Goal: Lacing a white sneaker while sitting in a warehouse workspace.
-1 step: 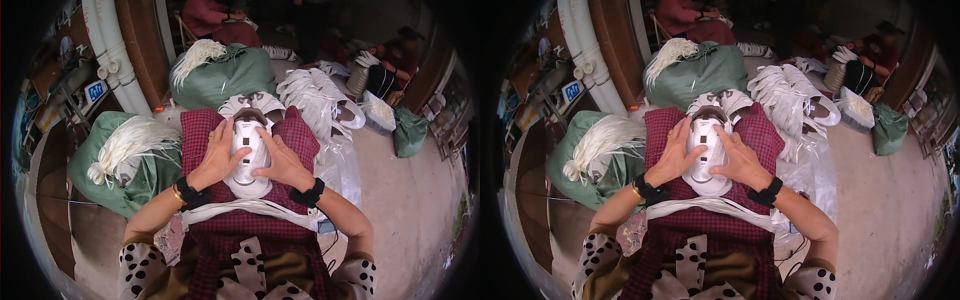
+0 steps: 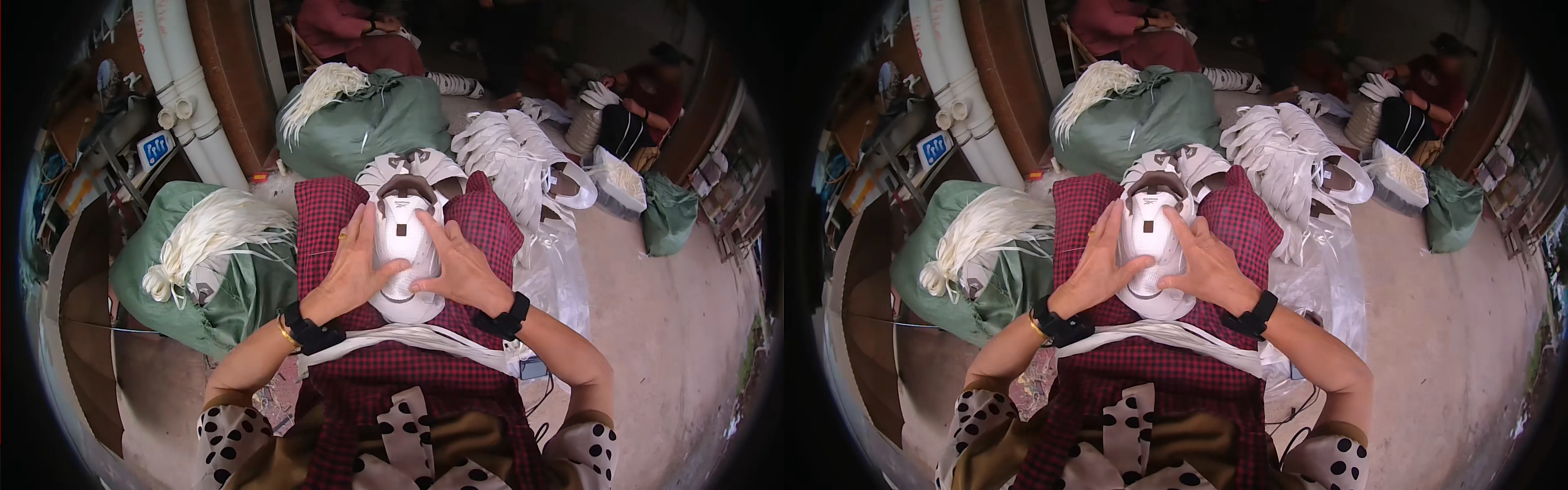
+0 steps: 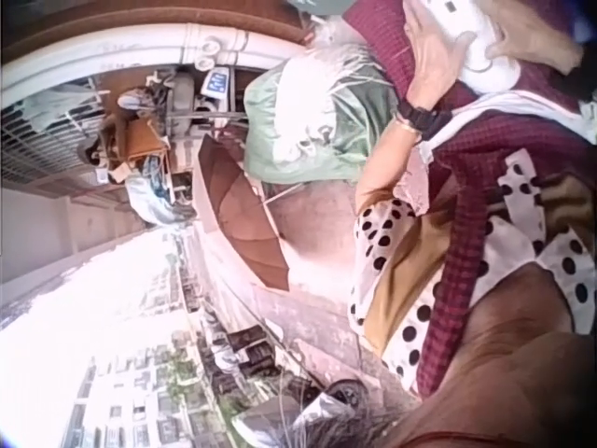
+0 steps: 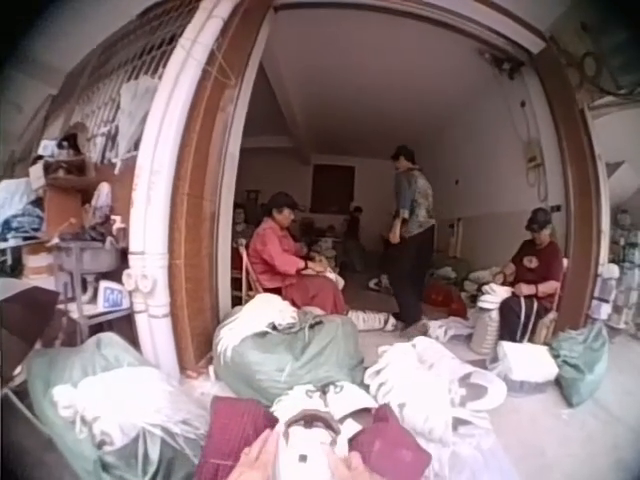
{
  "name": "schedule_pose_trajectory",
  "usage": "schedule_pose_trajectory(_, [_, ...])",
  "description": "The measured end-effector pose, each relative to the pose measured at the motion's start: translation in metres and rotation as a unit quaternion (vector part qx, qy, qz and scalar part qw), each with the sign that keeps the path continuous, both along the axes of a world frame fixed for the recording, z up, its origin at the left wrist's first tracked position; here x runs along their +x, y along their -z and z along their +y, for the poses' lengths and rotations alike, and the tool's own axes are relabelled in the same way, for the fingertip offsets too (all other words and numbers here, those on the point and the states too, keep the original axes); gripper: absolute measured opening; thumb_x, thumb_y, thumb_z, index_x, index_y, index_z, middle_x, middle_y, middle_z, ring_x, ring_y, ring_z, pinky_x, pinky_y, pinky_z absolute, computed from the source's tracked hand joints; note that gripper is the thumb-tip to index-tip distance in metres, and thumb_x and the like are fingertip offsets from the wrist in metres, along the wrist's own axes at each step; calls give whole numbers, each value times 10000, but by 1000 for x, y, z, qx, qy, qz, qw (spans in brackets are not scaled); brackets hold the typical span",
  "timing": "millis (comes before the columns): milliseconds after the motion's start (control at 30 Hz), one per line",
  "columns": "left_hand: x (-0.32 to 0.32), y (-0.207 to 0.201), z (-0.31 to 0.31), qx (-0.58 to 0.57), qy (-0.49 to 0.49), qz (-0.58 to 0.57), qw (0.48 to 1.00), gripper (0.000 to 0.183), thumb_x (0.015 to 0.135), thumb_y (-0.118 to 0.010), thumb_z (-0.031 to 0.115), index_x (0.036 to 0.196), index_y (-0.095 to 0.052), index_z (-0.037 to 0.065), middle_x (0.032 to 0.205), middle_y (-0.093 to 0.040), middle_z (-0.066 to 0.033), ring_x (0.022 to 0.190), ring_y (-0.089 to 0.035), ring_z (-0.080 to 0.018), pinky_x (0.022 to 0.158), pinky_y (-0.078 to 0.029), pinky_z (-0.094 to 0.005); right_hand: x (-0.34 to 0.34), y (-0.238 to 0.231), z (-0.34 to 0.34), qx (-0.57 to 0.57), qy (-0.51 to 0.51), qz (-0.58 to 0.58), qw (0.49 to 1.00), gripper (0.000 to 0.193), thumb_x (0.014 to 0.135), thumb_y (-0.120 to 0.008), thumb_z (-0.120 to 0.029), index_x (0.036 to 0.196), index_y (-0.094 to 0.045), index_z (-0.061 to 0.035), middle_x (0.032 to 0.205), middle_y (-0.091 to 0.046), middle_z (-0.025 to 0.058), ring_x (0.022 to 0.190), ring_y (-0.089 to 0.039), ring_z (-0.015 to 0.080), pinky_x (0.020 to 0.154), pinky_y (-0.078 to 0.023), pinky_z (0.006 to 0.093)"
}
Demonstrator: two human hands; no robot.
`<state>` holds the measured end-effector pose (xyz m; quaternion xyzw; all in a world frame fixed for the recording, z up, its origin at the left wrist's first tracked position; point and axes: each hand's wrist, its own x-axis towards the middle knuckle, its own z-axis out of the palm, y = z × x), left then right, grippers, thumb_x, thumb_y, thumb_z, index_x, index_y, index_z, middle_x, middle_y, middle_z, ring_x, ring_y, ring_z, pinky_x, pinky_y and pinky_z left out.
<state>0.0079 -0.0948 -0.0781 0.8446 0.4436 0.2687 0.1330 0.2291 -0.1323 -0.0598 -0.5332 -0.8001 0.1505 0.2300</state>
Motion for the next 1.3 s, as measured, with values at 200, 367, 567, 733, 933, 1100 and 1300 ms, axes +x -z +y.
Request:
schedule_pose_trajectory(200, [-8,32,-31,-15,33,-7,999,1115,856,-733,359,1494,50,-113,1547,-33,-385,1405,-239,-512,1158,-263,-451,-13,11,-5,41,20,-21,999,1200,605,-900,-240,1552,-173,-113,1060,-453,196,960,-566,380,807,-496,439])
schedule_pose_trajectory(367, [-2,19,-28,22,36,46,998,1102,863,-707,426,1437,-19,-215,1473,-81,-478,1361,-270,-569,1137,-297,-478,-5,-4,-12,-1,6,17,1000,1132,668,-867,-170,1550,-160,-109,1060,-502,203,848,-599,343,765,-504,417])
schedule_pose_trajectory(567, [-21,-6,-37,-15,65,33,997,942,850,-721,388,1409,-232,-191,1411,-309,-434,1307,-385,-524,1117,-327,-471,16,4,-69,-138,-177,-19,974,406,829,-706,-155,1210,-598,-66,942,-601,146,821,-641,327,727,-503,423])
schedule_pose_trajectory(733, [-48,-36,-54,-89,201,41,975,571,867,-719,360,1264,-578,-27,1233,-609,-229,1179,-551,-382,1026,-414,-430,20,32,-81,-57,-175,56,981,186,867,-649,-118,1032,-690,-42,863,-640,110,780,-644,314,713,-497,414])
schedule_pose_trajectory(933, [-41,-43,-66,-216,283,15,934,375,902,-697,254,1177,-657,2,1060,-689,-187,888,-666,-285,732,-535,-360,23,15,-73,-200,-109,165,960,146,925,-619,-96,1014,-705,-19,849,-680,66,753,-622,143,706,-492,313])
schedule_pose_trajectory(1100, [-15,-29,-68,-236,302,-18,923,312,910,-695,207,1148,-671,7,998,-704,-148,808,-663,-223,669,-527,-326,33,-12,-78,-314,-100,298,896,198,996,-576,-137,1068,-663,25,897,-674,8,805,-586,63,731,-492,247])
schedule_pose_trajectory(1300, [-6,-41,-63,-304,287,-73,905,229,942,-671,204,1040,-701,0,824,-696,-70,713,-603,-98,646,-490,-278,45,-23,-81,-321,-82,313,890,248,1013,-566,-223,1134,-636,-19,861,-624,-23,756,-543,53,640,-447,216])
